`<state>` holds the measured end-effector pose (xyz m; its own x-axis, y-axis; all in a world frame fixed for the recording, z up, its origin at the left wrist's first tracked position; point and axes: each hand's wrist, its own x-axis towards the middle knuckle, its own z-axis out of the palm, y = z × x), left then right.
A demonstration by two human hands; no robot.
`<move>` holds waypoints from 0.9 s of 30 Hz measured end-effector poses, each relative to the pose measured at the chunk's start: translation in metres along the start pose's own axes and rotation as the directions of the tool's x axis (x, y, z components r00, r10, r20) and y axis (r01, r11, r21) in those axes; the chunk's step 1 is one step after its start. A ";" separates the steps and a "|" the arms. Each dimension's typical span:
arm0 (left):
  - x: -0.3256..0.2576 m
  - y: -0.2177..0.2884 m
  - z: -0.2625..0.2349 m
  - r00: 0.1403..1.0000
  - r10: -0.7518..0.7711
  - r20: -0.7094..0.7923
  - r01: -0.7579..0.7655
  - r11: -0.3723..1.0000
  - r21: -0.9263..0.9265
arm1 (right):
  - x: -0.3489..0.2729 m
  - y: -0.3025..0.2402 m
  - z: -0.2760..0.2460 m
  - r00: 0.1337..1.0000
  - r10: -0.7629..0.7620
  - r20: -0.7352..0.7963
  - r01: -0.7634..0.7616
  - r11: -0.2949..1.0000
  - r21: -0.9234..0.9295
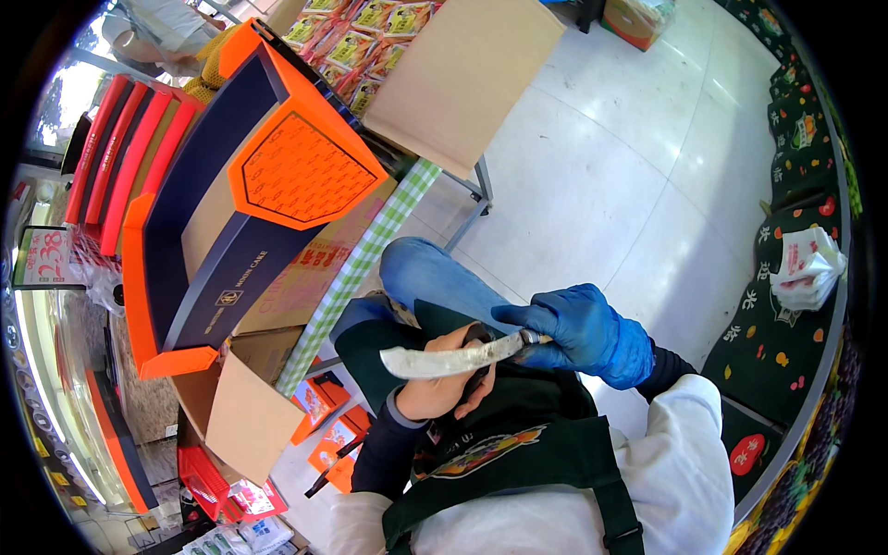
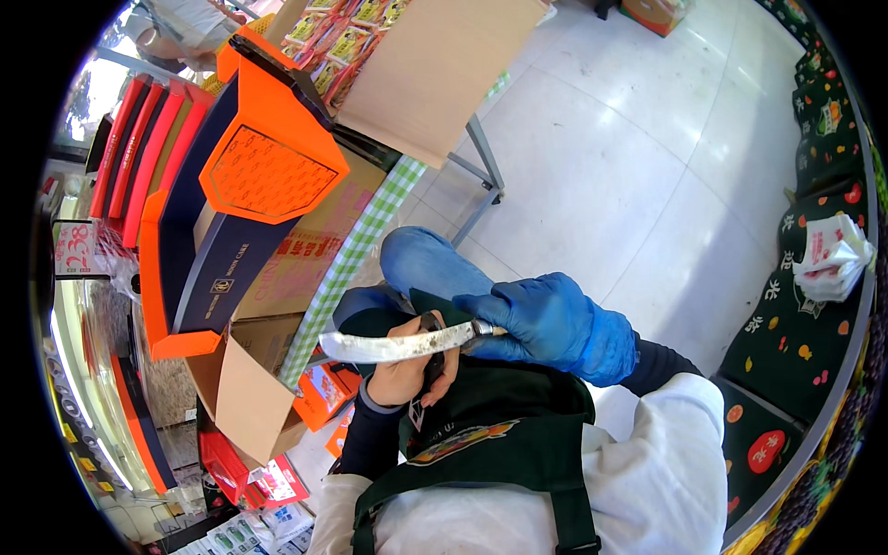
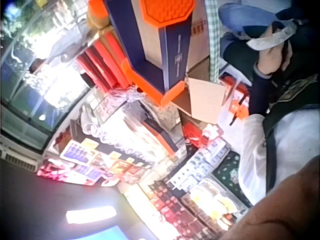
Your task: The person assembles orange and blue cardboard boxes by inserting black fabric handles into slots. They use a knife to cut the handle straps and a screwdriver to tighten screws securing the handles to the box frame.
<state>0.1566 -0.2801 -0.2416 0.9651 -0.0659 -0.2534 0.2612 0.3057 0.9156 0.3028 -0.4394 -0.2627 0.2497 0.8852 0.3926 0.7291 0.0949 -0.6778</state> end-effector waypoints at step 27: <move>0.003 -0.017 -0.015 0.999 0.012 0.036 -0.004 0.975 -0.220 | 0.011 -0.004 -0.008 0.996 -0.087 0.018 0.089 0.983 -0.162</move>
<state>0.1551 -0.2716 -0.2621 0.9682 -0.0959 -0.2309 0.2472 0.5075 0.8254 0.3082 -0.4336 -0.2503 0.1736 0.8816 0.4390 0.8418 0.0984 -0.5307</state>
